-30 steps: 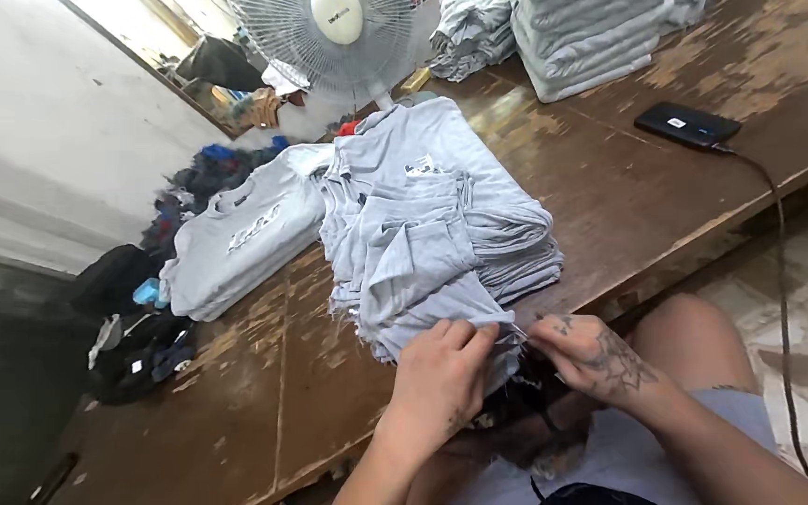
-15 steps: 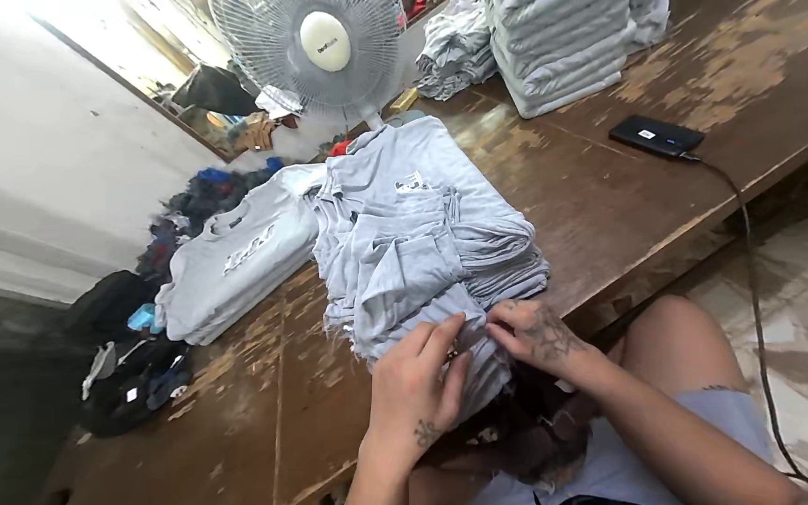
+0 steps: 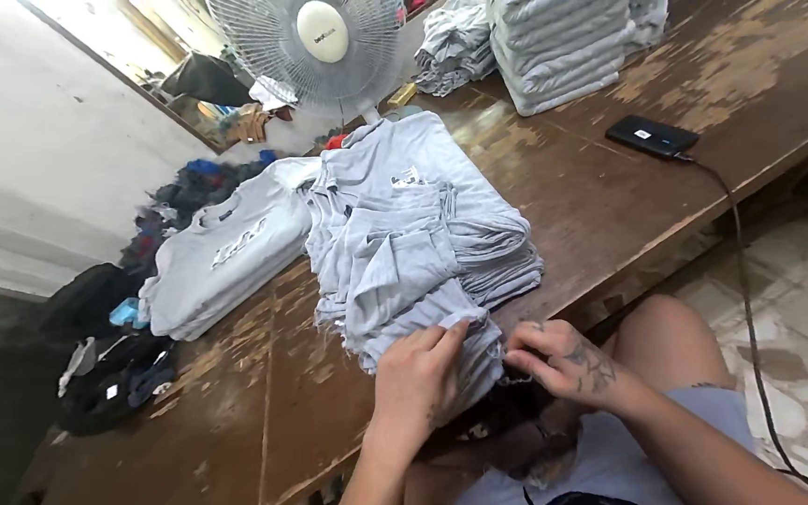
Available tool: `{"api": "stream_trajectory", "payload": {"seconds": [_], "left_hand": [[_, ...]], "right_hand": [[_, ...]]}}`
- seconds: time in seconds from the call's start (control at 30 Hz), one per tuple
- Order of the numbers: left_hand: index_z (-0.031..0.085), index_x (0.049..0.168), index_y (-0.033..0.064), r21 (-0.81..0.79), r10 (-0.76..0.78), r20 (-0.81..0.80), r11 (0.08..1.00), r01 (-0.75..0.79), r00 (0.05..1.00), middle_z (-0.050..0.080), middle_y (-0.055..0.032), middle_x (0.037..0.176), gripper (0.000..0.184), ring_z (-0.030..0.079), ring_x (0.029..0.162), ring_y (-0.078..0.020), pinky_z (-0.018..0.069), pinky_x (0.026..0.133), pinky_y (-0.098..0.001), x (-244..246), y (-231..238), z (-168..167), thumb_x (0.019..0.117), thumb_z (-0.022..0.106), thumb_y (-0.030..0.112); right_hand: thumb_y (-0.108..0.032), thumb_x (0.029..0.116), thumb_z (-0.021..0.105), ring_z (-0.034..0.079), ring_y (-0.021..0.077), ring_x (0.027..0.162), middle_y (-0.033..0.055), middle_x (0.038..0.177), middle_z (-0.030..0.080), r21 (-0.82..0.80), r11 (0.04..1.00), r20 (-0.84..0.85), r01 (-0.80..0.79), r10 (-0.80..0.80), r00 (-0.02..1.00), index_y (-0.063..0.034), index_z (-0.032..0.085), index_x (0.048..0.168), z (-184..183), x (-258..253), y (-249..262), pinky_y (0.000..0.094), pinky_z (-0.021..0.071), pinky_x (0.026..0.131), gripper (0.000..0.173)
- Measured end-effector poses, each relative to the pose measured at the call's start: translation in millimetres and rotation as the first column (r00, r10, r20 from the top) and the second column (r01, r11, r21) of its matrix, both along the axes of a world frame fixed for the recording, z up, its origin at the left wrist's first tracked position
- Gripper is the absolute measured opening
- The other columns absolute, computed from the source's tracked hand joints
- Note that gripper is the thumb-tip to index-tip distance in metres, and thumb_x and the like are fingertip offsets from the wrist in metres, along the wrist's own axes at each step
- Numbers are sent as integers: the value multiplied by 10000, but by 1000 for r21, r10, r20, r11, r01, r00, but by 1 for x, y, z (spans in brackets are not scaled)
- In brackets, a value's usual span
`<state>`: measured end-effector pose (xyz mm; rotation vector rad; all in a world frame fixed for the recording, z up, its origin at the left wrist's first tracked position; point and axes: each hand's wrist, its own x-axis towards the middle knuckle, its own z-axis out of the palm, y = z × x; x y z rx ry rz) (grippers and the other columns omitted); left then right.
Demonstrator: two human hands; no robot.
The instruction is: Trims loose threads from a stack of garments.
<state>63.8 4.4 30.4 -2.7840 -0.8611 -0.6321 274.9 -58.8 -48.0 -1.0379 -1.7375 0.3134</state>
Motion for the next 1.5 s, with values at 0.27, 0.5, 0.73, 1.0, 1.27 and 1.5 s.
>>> {"api": "stream_trajectory", "payload": {"seconds": [0.27,0.5,0.73,1.0,1.27,1.5], "left_hand": [[721,1200,37,-70,-23,162,997,35,986,723,-96,946,327,683,735,-187,564,624,-337,-9,-12,19,948,619,219],[738,1186,74,-37,3,37,999,-2,999,732,-91,946,311,712,802,-241,577,659,-392,-21,-21,17,933,597,188],[728,1201,32,-109,40,130,994,-26,991,735,-115,946,328,723,774,-251,595,639,-420,-5,-2,5,932,625,188],[733,1215,71,-107,22,146,994,-6,989,714,-80,889,347,685,710,-198,561,590,-363,-18,-12,12,942,621,254],[778,1145,121,77,31,43,996,-34,999,746,-93,891,291,720,762,-289,559,607,-419,4,-1,-17,913,603,131],[646,1193,-42,-266,185,345,959,-93,920,592,-41,723,463,522,568,-109,462,525,-277,-16,3,-26,944,654,348]], "right_hand": [[-133,934,626,739,325,788,193,882,733,-100,983,98,156,-146,984,39,722,932,-3,-22,41,483,596,710,197],[-127,981,550,688,193,743,141,826,707,2,1000,4,0,0,1000,4,698,891,-1,3,17,315,559,697,217],[-296,991,613,664,240,647,147,720,669,-81,995,35,55,-52,998,17,685,815,6,-11,23,392,535,609,366],[-87,897,604,683,236,654,140,776,700,-22,993,66,117,-115,991,9,703,862,9,-15,26,375,565,612,143],[-109,934,578,616,164,611,115,727,656,15,995,-1,97,-97,995,4,682,852,6,-14,16,277,509,577,175],[-351,1003,595,574,130,553,46,613,585,98,975,101,-200,190,977,-61,610,709,11,-2,-8,266,469,525,413]]}}
